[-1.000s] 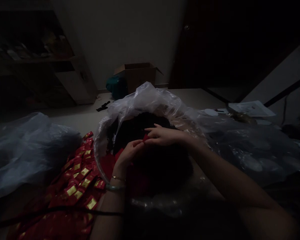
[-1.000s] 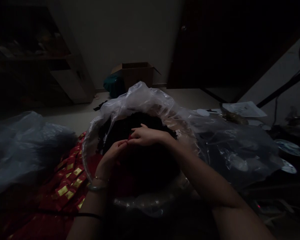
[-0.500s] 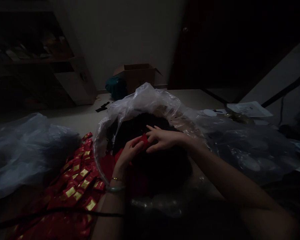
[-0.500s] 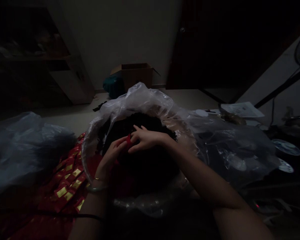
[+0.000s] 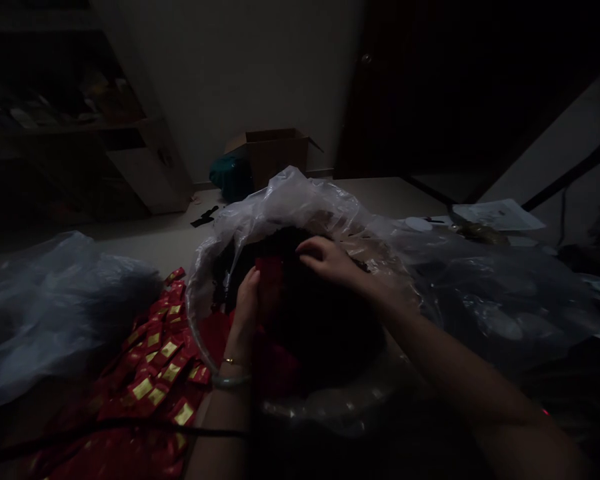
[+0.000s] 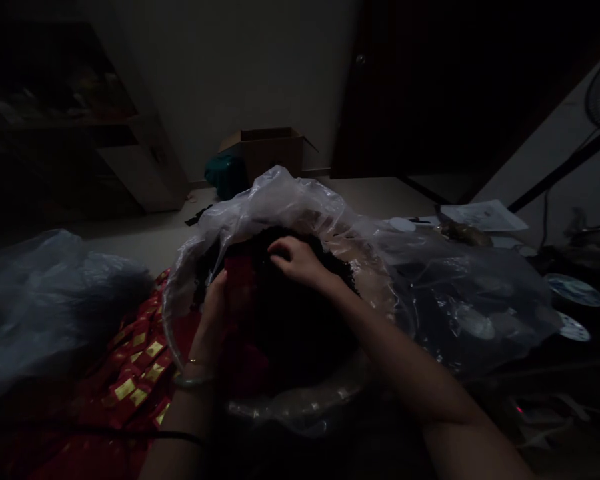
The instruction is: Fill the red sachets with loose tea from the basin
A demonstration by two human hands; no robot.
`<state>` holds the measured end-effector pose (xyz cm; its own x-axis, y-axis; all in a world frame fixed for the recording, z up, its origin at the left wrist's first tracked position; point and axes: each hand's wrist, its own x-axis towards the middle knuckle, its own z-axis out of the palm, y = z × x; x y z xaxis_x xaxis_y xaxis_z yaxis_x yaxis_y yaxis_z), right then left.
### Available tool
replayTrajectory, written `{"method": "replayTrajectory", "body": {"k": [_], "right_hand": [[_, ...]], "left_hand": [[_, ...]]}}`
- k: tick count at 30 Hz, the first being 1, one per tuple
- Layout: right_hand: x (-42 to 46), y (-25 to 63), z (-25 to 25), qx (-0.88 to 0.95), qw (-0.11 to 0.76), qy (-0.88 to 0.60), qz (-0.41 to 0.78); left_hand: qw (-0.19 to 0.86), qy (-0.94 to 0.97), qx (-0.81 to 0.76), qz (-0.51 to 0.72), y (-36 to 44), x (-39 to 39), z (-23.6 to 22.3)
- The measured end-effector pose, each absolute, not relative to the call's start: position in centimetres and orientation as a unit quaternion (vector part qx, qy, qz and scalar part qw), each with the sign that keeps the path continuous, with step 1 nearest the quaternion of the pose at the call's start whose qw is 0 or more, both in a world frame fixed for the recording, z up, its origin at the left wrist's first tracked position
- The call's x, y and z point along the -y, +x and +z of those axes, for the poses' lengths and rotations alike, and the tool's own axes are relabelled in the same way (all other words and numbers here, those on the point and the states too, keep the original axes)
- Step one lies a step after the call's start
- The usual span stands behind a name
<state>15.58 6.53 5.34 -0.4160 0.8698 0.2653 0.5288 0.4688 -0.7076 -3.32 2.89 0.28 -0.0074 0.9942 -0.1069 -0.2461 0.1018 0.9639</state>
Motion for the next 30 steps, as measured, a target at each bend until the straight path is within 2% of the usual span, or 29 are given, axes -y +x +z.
{"method": "replayTrajectory", "body": {"k": [3, 5, 7, 9, 15, 23, 27, 30], "right_hand": [[-5.6, 15.0, 3.4, 0.909, 0.076, -0.356, 0.201], [-4.9, 13.9, 2.3, 0.937, -0.046, -0.315, 0.141], [-4.4, 12.7, 1.5, 0.945, -0.109, -0.295, 0.086], [-4.3, 11.8, 1.1, 0.949, -0.129, -0.285, 0.037], [-4.1, 11.8, 1.6, 0.951, -0.104, -0.29, -0.038], [-4.6, 13.4, 3.0, 0.927, -0.071, -0.367, 0.036], [-5.7, 15.3, 3.0, 0.896, 0.007, -0.435, 0.086], [-6.6, 16.6, 2.7, 0.855, 0.117, -0.477, 0.166]], "left_hand": [[0.62, 0.367, -0.388, 0.575, -3.5, -2.3, 0.9], [0.615, 0.389, -0.36, 0.584, -3.5, -2.0, 0.9], [0.593, 0.424, -0.374, 0.573, -3.5, -1.9, 0.7], [0.556, 0.471, -0.41, 0.549, -3.6, -1.9, 0.6], [0.426, 0.586, -0.461, 0.513, -4.7, -2.0, 1.0], [0.304, 0.685, -0.498, 0.436, -6.1, -2.0, 0.6], [0.306, 0.701, -0.504, 0.402, -6.0, -1.9, 0.6], [0.327, 0.692, -0.517, 0.384, -5.7, -1.8, 0.7]]}}
